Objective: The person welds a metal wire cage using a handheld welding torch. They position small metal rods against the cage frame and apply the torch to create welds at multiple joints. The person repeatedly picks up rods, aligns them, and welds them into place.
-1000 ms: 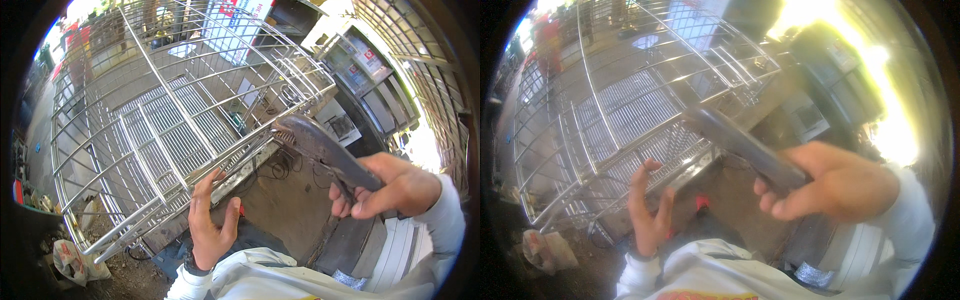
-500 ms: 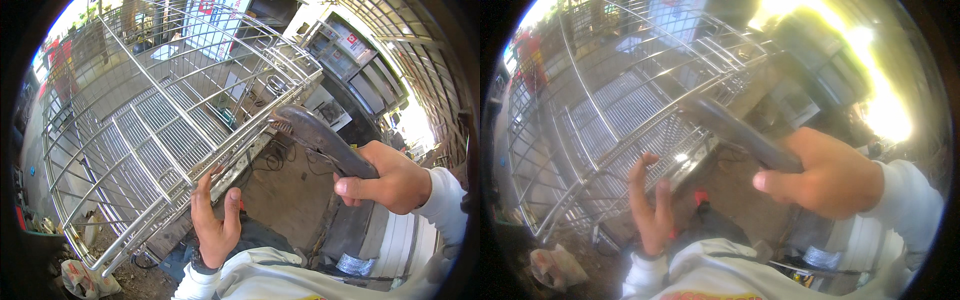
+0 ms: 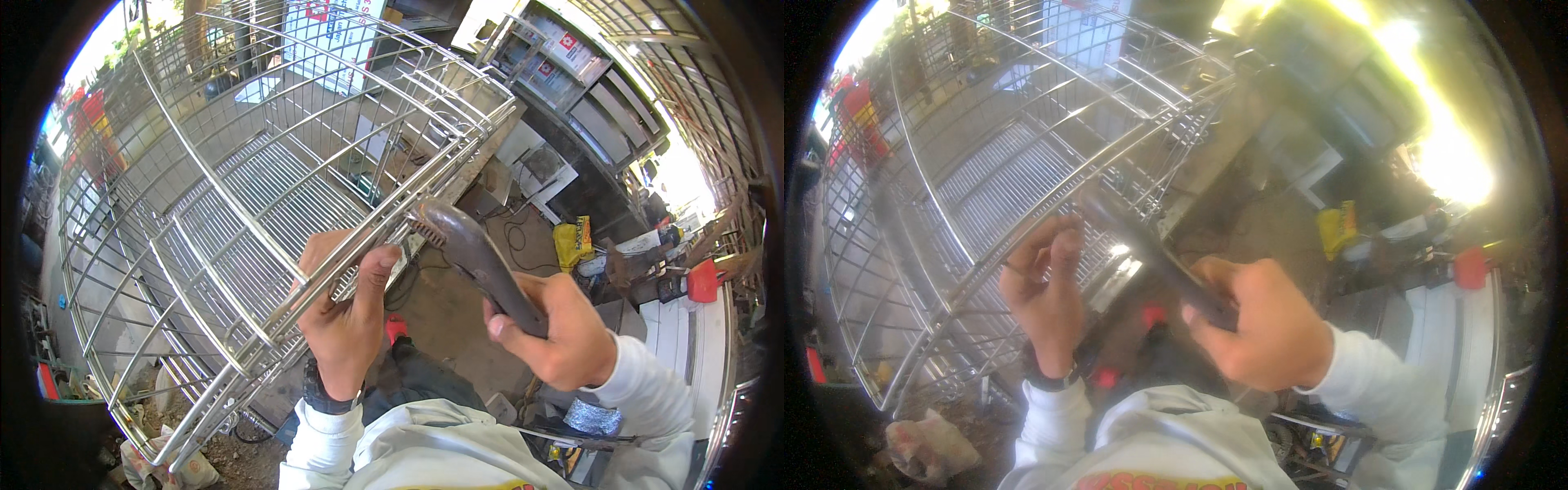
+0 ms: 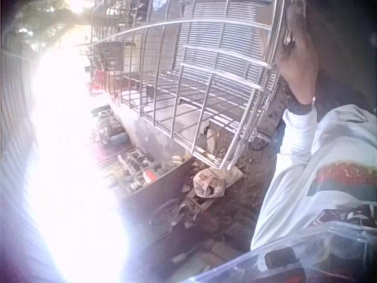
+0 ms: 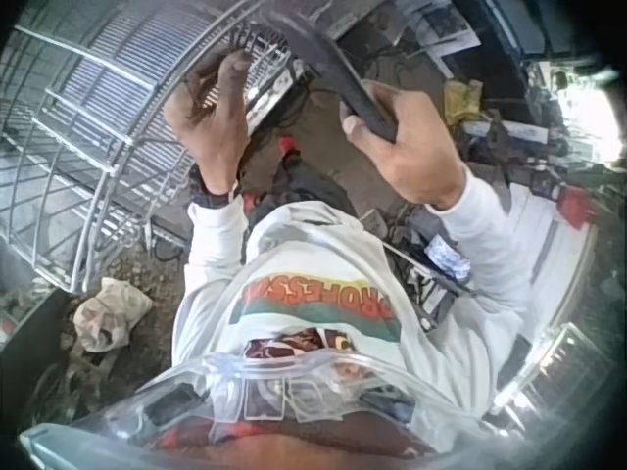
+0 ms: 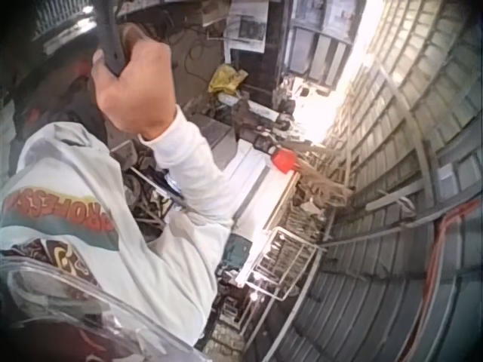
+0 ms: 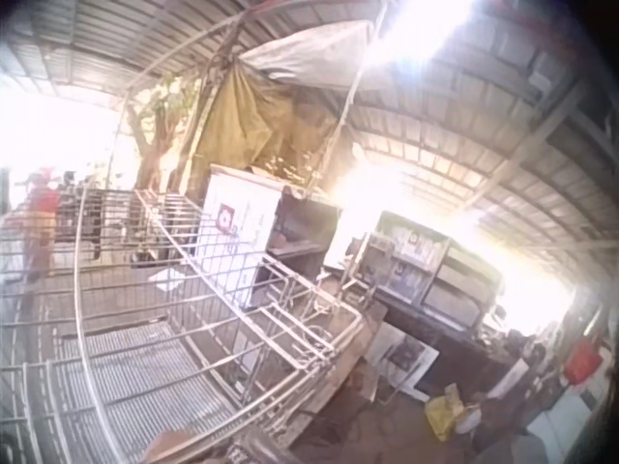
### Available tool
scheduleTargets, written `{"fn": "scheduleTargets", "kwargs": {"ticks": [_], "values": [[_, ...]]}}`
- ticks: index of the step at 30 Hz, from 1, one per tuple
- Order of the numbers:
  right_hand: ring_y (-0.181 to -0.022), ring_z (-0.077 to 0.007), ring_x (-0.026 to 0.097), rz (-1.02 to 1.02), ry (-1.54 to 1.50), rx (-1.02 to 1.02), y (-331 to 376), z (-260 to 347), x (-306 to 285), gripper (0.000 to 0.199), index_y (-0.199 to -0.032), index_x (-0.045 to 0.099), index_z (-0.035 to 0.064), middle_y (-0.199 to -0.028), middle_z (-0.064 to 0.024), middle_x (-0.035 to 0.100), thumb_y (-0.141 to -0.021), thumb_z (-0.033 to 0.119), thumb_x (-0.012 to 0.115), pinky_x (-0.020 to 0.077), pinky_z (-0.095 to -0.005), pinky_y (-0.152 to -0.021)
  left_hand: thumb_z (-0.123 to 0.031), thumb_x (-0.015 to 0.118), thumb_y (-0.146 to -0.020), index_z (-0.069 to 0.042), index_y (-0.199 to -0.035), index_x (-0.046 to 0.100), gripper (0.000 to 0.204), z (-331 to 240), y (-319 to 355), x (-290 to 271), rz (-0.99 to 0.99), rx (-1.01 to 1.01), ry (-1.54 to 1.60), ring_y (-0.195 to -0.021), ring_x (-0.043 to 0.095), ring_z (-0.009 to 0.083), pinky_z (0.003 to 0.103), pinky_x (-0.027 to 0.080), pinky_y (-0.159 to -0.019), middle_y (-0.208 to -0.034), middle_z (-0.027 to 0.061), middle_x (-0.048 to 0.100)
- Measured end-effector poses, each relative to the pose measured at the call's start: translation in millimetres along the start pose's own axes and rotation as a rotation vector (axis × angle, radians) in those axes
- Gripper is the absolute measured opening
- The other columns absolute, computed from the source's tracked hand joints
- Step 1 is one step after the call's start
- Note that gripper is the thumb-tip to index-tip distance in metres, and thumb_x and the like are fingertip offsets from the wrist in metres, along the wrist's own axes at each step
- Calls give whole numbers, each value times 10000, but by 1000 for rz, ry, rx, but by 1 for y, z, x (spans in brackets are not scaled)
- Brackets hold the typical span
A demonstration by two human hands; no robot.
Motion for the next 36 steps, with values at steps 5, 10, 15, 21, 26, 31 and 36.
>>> {"fn": "scheduleTargets", "kwargs": {"ticks": [5, 10, 15, 21, 26, 31, 36], "values": [[-646, -273, 613, -111, -142, -230, -20, -21, 33, 174, -1039, 685, 14, -748, -147, 624, -871, 58, 669, 494, -338, -657, -90, 794, -894, -20, -955, 772, 96, -3, -1, 2, -125, -45, 69, -842, 598, 195, 320, 477, -774, -898, 55, 679], [-715, -281, 667, -225, -229, -351, -39, -43, 63, 276, -1128, 675, 14, -867, -151, 674, -852, 14, 675, 523, -343, -697, -110, 795, -893, -5, -964, 766, 129, -3, 3, 6, -137, -88, 73, -840, 591, 188, 316, 475, -763, -884, 62, 665], [-744, -273, 666, -291, -396, -454, -70, -62, 95, 286, -1143, 657, 13, -883, -144, 678, -858, 16, 684, 526, -342, -716, -101, 790, -894, 5, -982, 758, 142, 0, 5, 3, -149, -91, 25, -833, 594, 188, 312, 477, -752, -888, 74, 648], [-725, -216, 617, -117, -354, -262, -45, -37, 68, 198, -1100, 656, 18, -838, -135, 659, -910, 64, 688, 505, -346, -715, -58, 762, -907, 15, -974, 731, 104, 4, 10, -4, -160, -16, -77, -821, 597, 203, 343, 483, -744, -893, 88, 646], [-695, -169, 550, 191, -265, 66, -15, -9, 14, 144, -1016, 651, 33, -759, -74, 652, -983, 173, 646, 482, -350, -721, -11, 721, -919, 25, -937, 691, 50, 5, 6, -11, -50, 107, -277, -799, 600, 228, 351, 486, -728, -900, 110, 644], [-710, -174, 662, 210, 75, 346, -8, 29, -28, 329, -845, 699, 35, -747, -80, 695, -979, 334, 664, 510, -340, -693, -10, 650, -953, -2, -1004, 660, 53, 3, 2, -12, -19, 157, -240, -808, 629, 261, 357, 487, -780, -896, 103, 676], [-683, -147, 638, 467, 315, 607, -22, 113, -67, 257, -846, 683, 4, -709, -50, 669, -965, 231, 661, 500, -313, -698, -6, 651, -950, -10, -1012, 659, 63, 1, 7, -16, -12, 163, -262, -863, 659, 279, 369, 499, -806, -942, 125, 697]]}}
Point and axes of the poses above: each hand's wrist, its own y-axis away from the middle knuckle, its own x-axis out of the palm, z = x × y, the point moved 3 cm from there along -y, towards the middle knuckle
